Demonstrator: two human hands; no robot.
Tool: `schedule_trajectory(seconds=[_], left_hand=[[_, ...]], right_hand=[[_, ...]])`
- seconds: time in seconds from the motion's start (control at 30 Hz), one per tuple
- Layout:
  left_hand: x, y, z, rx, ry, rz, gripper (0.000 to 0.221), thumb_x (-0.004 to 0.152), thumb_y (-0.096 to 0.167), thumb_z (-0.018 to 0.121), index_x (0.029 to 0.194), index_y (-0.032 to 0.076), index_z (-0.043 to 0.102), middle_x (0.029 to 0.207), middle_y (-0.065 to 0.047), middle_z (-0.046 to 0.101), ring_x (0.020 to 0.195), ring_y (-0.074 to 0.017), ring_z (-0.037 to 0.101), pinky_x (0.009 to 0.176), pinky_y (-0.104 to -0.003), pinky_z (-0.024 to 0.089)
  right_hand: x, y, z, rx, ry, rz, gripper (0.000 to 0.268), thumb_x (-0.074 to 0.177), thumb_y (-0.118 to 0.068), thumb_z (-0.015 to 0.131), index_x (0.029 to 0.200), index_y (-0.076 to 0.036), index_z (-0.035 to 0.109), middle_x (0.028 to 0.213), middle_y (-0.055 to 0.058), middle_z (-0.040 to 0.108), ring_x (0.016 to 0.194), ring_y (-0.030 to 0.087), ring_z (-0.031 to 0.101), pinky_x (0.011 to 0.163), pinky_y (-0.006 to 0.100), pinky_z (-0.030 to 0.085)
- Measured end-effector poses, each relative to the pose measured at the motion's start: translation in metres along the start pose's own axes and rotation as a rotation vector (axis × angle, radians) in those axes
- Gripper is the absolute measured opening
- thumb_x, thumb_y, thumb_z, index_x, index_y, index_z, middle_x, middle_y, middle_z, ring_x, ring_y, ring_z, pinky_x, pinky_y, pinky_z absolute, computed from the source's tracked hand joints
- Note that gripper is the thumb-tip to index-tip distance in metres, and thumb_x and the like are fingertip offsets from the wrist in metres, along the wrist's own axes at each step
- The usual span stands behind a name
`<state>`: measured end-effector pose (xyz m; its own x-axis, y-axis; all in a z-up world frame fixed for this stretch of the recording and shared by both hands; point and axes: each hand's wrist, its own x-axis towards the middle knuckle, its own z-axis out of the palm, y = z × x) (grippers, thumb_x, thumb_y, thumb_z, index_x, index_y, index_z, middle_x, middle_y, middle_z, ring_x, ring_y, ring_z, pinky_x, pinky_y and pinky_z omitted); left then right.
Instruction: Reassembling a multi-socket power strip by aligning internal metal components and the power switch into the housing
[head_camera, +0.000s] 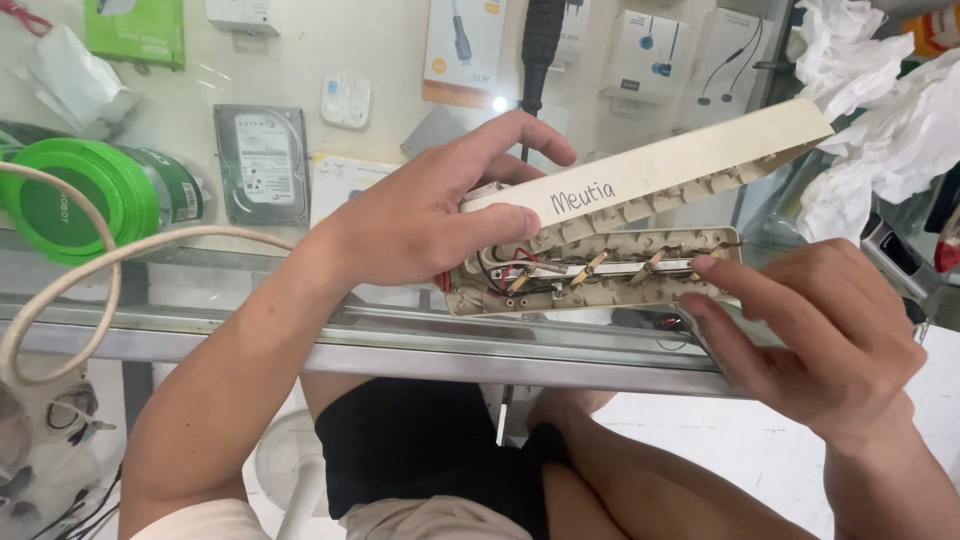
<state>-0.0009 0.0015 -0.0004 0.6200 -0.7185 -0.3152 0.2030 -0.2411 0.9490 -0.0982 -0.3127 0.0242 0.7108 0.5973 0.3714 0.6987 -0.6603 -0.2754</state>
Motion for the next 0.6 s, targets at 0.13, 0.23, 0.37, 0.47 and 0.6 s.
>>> schedule_trajectory(seconds=[0.13, 0.23, 0.37, 0.47, 0.6], left_hand=[[0.0, 0.001, 0.001, 0.006, -0.004, 0.017, 0.043, 0.092, 0.03, 0.052, 0.133, 0.018, 0.048, 0.111, -0.003, 0.077, 0.084, -0.0123, 0.069, 0.078, -0.027, 0.053], [0.0, 0.003, 0.001, 0.023, 0.001, -0.002, 0.044, 0.091, 0.03, 0.051, 0.133, 0.019, 0.048, 0.11, -0.001, 0.078, 0.082, -0.0122, 0.069, 0.078, -0.027, 0.053], [-0.001, 0.005, 0.001, -0.015, 0.0, -0.005, 0.043, 0.091, 0.025, 0.053, 0.133, 0.018, 0.049, 0.106, -0.004, 0.076, 0.082, -0.0128, 0.067, 0.068, -0.026, 0.053], [-0.001, 0.003, 0.001, -0.03, -0.003, 0.015, 0.041, 0.091, 0.022, 0.053, 0.131, 0.018, 0.047, 0.109, -0.004, 0.076, 0.084, -0.013, 0.068, 0.07, -0.027, 0.055], [-0.003, -0.001, 0.001, 0.013, -0.007, 0.144, 0.038, 0.094, 0.023, 0.052, 0.13, 0.013, 0.045, 0.111, -0.006, 0.074, 0.09, -0.013, 0.065, 0.085, -0.028, 0.05]], right_hand=[[0.024, -0.001, 0.002, 0.027, 0.045, 0.002, 0.014, 0.099, 0.011, 0.086, 0.107, 0.016, 0.077, 0.077, 0.018, 0.065, 0.066, 0.029, 0.058, 0.063, 0.041, 0.047], [0.047, 0.0, 0.006, -0.072, -0.022, -0.055, 0.03, 0.106, -0.014, 0.086, 0.13, 0.002, 0.075, 0.114, 0.026, 0.068, 0.104, 0.043, 0.066, 0.092, 0.05, 0.05], [0.082, -0.004, 0.017, 0.052, -0.097, -0.069, 0.035, 0.107, -0.02, 0.076, 0.134, 0.001, 0.066, 0.129, 0.023, 0.067, 0.126, 0.047, 0.064, 0.109, 0.057, 0.047], [0.09, -0.002, 0.023, 0.066, -0.147, -0.099, 0.037, 0.105, -0.019, 0.078, 0.134, -0.001, 0.064, 0.131, 0.021, 0.067, 0.127, 0.043, 0.064, 0.113, 0.058, 0.043], [0.096, -0.004, 0.029, 0.075, -0.166, -0.108, 0.037, 0.104, -0.02, 0.086, 0.131, -0.004, 0.067, 0.127, 0.018, 0.068, 0.12, 0.037, 0.067, 0.116, 0.058, 0.039]])
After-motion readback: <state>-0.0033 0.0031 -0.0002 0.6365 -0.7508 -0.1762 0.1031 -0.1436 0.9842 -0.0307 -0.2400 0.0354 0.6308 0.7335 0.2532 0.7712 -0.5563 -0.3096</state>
